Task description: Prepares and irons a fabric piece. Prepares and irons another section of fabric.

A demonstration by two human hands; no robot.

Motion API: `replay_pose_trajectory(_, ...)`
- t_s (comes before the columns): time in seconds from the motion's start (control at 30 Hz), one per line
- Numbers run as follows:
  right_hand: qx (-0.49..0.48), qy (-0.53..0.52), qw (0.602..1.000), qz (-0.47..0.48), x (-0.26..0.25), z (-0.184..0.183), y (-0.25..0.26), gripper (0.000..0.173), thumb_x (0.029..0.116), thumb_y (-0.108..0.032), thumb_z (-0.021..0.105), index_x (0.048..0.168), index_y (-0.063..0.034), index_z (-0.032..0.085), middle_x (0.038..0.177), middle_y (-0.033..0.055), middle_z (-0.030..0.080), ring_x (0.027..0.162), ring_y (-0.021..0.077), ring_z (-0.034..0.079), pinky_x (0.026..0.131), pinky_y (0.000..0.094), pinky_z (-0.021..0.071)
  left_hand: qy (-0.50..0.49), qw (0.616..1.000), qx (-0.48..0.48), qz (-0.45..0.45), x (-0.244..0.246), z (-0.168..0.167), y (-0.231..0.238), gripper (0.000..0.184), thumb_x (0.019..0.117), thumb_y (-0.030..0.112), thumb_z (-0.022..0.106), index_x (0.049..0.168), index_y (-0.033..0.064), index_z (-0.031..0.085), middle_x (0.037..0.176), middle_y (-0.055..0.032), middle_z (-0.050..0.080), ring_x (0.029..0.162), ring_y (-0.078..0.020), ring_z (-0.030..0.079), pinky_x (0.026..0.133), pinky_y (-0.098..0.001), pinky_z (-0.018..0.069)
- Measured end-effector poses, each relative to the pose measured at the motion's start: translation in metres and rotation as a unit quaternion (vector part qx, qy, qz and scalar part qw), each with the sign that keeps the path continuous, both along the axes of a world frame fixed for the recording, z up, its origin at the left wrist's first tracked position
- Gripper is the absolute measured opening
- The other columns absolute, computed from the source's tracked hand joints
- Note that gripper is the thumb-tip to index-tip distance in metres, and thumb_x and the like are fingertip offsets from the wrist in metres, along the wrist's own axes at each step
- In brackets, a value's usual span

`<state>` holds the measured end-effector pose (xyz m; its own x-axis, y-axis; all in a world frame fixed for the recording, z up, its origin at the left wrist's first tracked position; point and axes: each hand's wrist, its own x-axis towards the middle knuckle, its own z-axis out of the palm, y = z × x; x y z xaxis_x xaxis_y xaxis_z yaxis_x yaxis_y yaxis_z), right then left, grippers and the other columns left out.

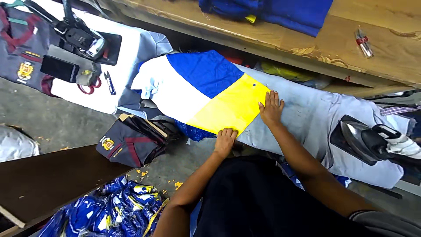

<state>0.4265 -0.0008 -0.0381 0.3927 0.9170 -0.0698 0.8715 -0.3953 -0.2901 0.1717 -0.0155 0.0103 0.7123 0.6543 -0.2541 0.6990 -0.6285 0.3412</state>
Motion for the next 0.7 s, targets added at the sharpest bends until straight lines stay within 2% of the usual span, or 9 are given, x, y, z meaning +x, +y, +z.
replay_pose_trajectory(0.1,-0.017,-0.008,1.0,0.002,0.003,-0.005,-0.007,0.071,0.1098,-0.049,0.03,0.161,-0.0014,0.029,0.17,0.0179,0.024,0.158,0.0375,0.019,0.122,0.0683,0.0113,0.023,0.999,0.002,0.027,0.013,0.001,-0.012,0.031,0.094,-0.003,0.057,0.124,-0.0031,0.066,0.121,-0.0253,0.067,0.116,-0.0448,0.064,0.093,-0.0582,0.0504)
replay_pose_trajectory(0.2,-0.019,-0.005,1.0,0.007,0.004,-0.003,-0.016,0.072,0.1094,-0.051,0.031,0.162,-0.0016,0.028,0.17,0.0176,0.024,0.158,0.0371,0.019,0.122,0.0688,0.0116,0.021,0.998,-0.026,0.048,0.021,0.009,-0.024,0.027,0.0952,0.0,0.056,0.119,-0.0058,0.067,0.12,-0.0257,0.068,0.116,-0.0439,0.064,0.096,-0.0566,0.0503)
replay_pose_trajectory(0.3,-0.004,-0.007,1.0,0.015,0.008,-0.006,-0.034,0.071,0.1094,-0.048,0.034,0.161,-0.0009,0.028,0.169,0.0186,0.025,0.158,0.0378,0.02,0.121,0.0689,0.0132,-0.005,0.998,-0.024,0.057,0.024,0.011,-0.038,0.023,0.0972,0.006,0.058,0.113,-0.0079,0.069,0.115,-0.0273,0.069,0.112,-0.0448,0.066,0.094,-0.0556,0.0525)
replay_pose_trajectory(0.37,0.008,0.001,1.0,0.025,0.011,-0.008,-0.046,0.069,0.1089,-0.046,0.036,0.16,-0.0007,0.031,0.168,0.0199,0.028,0.157,0.0394,0.023,0.12,0.0695,0.0154,-0.017,0.998,-0.011,0.062,0.022,0.008,-0.046,0.022,0.0949,0.003,0.059,0.11,-0.0086,0.069,0.111,-0.0278,0.07,0.108,-0.0457,0.067,0.091,-0.0555,0.0535)
replay_pose_trajectory(0.43,0.047,0.035,0.998,0.031,0.019,-0.004,-0.051,0.059,0.1078,-0.038,0.044,0.154,-0.0006,0.044,0.162,0.0217,0.039,0.152,0.0423,0.032,0.117,0.0703,0.0215,-0.022,0.997,0.007,0.08,0.021,0.004,-0.051,0.022,0.0938,0.004,0.06,0.109,-0.0074,0.07,0.109,-0.0273,0.07,0.107,-0.0453,0.068,0.09,-0.0563,0.0539)
replay_pose_trajectory(0.53,0.084,0.075,0.994,-0.011,0.035,0.015,-0.043,0.044,0.1058,-0.028,0.052,0.137,0.0006,0.061,0.139,0.0254,0.06,0.135,0.0472,0.049,0.107,0.0688,0.0329,-0.046,0.992,-0.001,0.114,0.03,0.009,-0.052,0.029,0.0955,0.018,0.064,0.11,-0.0061,0.072,0.112,-0.0274,0.069,0.11,-0.0458,0.066,0.092,-0.0582,0.0516)
replay_pose_trajectory(0.6,0.061,0.086,0.994,-0.039,0.045,0.027,-0.033,0.04,0.1032,-0.03,0.059,0.127,0.0015,0.068,0.128,0.0278,0.063,0.127,0.0491,0.052,0.103,0.0668,0.0359,-0.083,0.989,-0.013,0.12,0.05,0.015,-0.048,0.031,0.0964,0.021,0.065,0.11,-0.0061,0.072,0.111,-0.0278,0.069,0.11,-0.046,0.065,0.094,-0.0582,0.052)
replay_pose_trajectory(0.7,0.005,0.121,0.991,-0.055,0.05,0.039,-0.018,0.036,0.0963,-0.024,0.07,0.118,0.0039,0.068,0.128,0.0278,0.061,0.129,0.0476,0.05,0.103,0.0652,0.0364,-0.133,0.979,-0.091,0.124,0.093,0.022,-0.03,0.033,0.0995,0.018,0.062,0.12,-0.0063,0.07,0.122,-0.0282,0.066,0.119,-0.0435,0.062,0.104,-0.0545,0.0494)
